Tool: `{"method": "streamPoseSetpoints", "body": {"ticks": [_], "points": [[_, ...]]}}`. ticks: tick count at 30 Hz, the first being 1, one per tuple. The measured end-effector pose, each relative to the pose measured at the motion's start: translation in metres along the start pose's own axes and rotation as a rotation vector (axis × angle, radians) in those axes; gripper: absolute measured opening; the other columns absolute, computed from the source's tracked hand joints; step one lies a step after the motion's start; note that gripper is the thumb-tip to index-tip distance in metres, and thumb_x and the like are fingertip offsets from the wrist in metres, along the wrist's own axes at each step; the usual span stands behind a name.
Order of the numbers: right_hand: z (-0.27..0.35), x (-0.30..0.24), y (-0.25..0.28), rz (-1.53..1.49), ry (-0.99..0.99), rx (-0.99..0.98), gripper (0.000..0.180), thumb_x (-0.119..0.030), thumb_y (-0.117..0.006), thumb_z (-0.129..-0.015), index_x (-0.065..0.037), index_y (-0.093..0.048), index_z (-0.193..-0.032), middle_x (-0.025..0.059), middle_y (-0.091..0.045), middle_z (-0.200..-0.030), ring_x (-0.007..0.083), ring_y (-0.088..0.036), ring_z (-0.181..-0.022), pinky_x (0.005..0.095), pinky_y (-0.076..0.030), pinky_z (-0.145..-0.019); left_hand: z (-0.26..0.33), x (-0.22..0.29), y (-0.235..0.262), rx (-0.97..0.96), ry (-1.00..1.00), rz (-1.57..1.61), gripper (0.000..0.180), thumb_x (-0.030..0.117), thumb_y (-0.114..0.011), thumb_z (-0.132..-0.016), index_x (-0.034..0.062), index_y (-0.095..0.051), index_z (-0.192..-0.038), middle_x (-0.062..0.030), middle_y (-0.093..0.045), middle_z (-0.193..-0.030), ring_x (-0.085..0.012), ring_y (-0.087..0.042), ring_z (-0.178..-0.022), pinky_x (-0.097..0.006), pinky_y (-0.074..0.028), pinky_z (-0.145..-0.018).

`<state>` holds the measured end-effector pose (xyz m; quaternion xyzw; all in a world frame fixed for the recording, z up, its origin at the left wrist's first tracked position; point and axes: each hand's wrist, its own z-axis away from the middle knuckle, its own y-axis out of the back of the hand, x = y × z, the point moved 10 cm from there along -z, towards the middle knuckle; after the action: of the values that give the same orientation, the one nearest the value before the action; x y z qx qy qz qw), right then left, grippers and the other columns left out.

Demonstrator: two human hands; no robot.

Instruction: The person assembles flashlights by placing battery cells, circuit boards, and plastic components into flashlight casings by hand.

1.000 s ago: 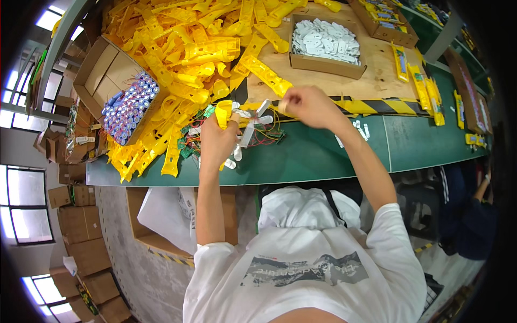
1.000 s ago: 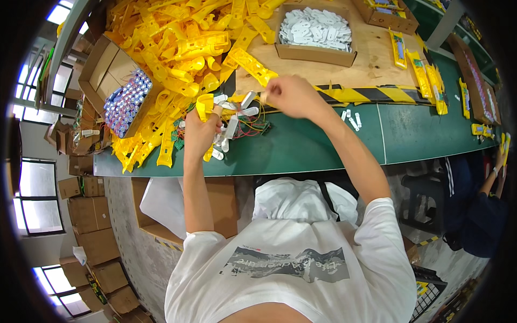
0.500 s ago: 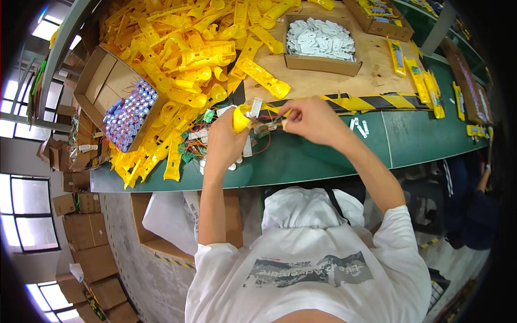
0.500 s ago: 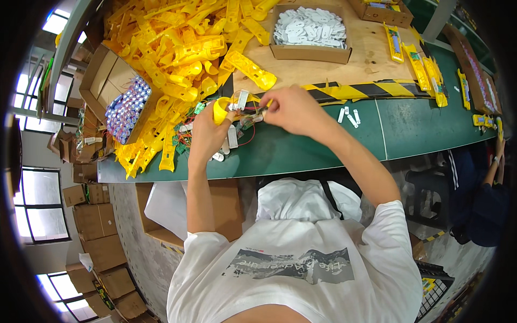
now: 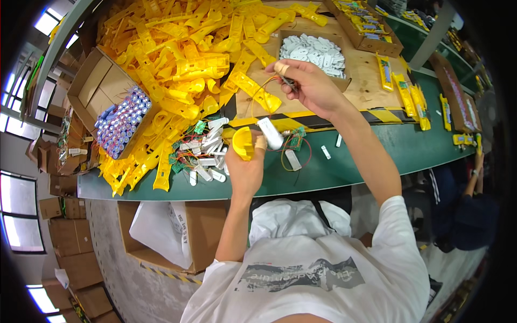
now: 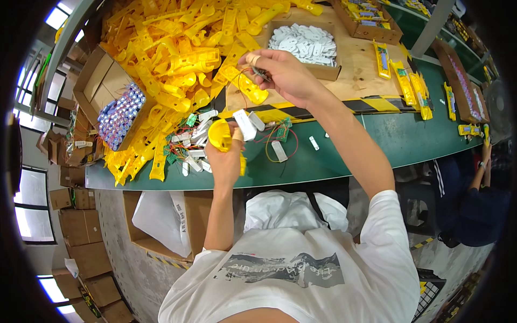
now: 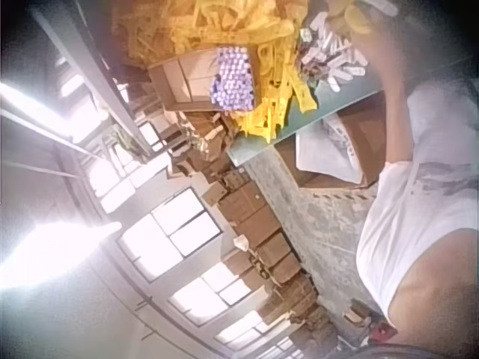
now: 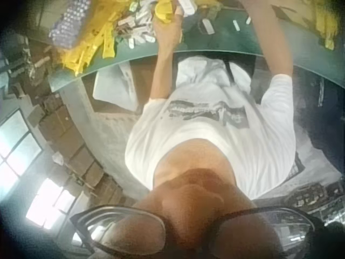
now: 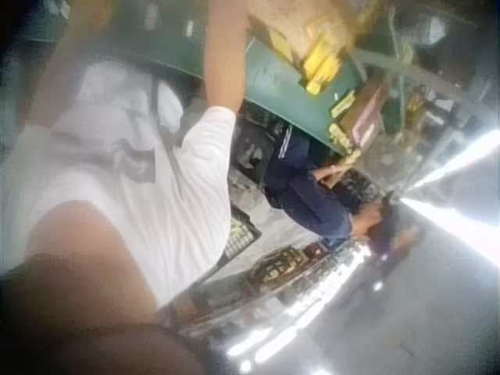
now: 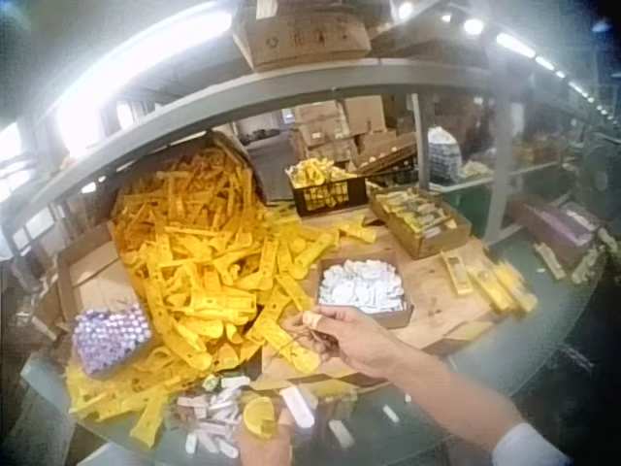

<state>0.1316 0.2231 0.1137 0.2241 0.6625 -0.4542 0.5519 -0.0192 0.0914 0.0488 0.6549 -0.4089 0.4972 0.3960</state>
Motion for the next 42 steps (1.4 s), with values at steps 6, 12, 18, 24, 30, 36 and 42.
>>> {"method": "streamPoseSetpoints", "body": {"ticks": [6, 12, 18, 24, 30, 36, 42], "points": [[0.047, -0.018, -0.010, -0.067, 0.055, -0.058, 0.027, -0.027, -0.054, -0.104, -0.002, -0.061, -0.114, -0.0028, -0.055, -0.085, 0.0009, -0.048, -0.060, 0.0156, -0.040, -0.052, 0.014, 0.012, -0.080, -0.335, 0.390, 0.962, 0.041, 0.030, -0.059, -0.100, -0.0034, -0.056, -0.123, -0.0178, -0.067, -0.113, -0.0183, -0.069, -0.078, -0.027, -0.052, -0.058], [0.103, -0.024, 0.024, -0.294, 0.220, -0.028, 0.025, -0.021, -0.056, -0.103, 0.000, -0.060, -0.117, -0.0015, -0.059, -0.080, 0.0020, -0.054, -0.064, 0.0171, -0.047, -0.055, 0.041, -0.002, -0.126, -0.475, 0.556, 0.824, 0.020, 0.020, -0.064, -0.098, 0.0043, -0.056, -0.108, -0.0092, -0.069, -0.090, -0.0153, -0.065, -0.068, -0.027, -0.051, -0.058], [0.164, -0.018, 0.047, 0.068, 0.158, -0.071, 0.039, -0.031, -0.070, -0.091, -0.001, -0.062, -0.115, -0.0020, -0.055, -0.060, 0.0065, -0.054, -0.051, 0.0224, -0.046, -0.050, 0.018, 0.058, -0.083, -0.175, -0.165, 0.081, 0.012, 0.006, -0.067, -0.092, 0.0018, -0.060, -0.100, -0.0094, -0.067, -0.084, -0.0178, -0.064, -0.069, -0.030, -0.051, -0.063], [0.175, 0.022, 0.024, 0.950, 0.036, 0.083, 0.035, -0.031, -0.074, -0.081, -0.004, -0.064, -0.101, 0.0125, -0.064, -0.070, 0.0330, -0.065, -0.065, 0.0406, -0.049, -0.059, 0.037, 0.089, -0.118, -0.464, -0.264, -0.077, 0.023, 0.005, -0.072, -0.083, 0.0019, -0.063, -0.104, -0.0159, -0.066, -0.095, -0.0359, -0.065, -0.085, -0.039, -0.052, -0.073], [0.183, 0.040, 0.020, 1.047, 0.323, 0.221, 0.020, -0.025, -0.066, -0.087, -0.006, -0.064, -0.091, 0.0182, -0.065, -0.072, 0.0401, -0.065, -0.069, 0.0481, -0.052, -0.061, 0.053, 0.075, -0.108, -0.416, -0.189, -0.271, 0.020, 0.013, -0.074, -0.086, 0.0013, -0.065, -0.101, -0.0156, -0.068, -0.093, -0.0324, -0.066, -0.082, -0.039, -0.053, -0.077], [0.211, 0.039, 0.034, 0.551, 0.325, 0.310, 0.026, -0.023, -0.062, -0.092, 0.000, -0.062, -0.082, 0.0149, -0.053, -0.058, 0.0315, -0.050, -0.049, 0.0388, -0.037, -0.049, 0.040, 0.041, -0.061, -0.021, -0.096, 0.462, 0.022, 0.024, -0.062, -0.097, 0.0058, -0.049, -0.096, -0.0060, -0.050, -0.087, -0.0155, -0.051, -0.080, -0.031, -0.045, -0.074], [0.218, 0.047, 0.028, 0.729, 0.352, 0.416, 0.024, -0.019, -0.066, -0.092, -0.001, -0.061, -0.076, 0.0108, -0.051, -0.056, 0.0266, -0.052, -0.048, 0.0371, -0.037, -0.046, 0.058, 0.093, -0.074, -0.027, -0.497, 0.323, 0.025, 0.029, -0.056, -0.102, 0.0067, -0.046, -0.099, -0.0056, -0.052, -0.080, -0.0185, -0.054, -0.074, -0.031, -0.047, -0.072]]}}
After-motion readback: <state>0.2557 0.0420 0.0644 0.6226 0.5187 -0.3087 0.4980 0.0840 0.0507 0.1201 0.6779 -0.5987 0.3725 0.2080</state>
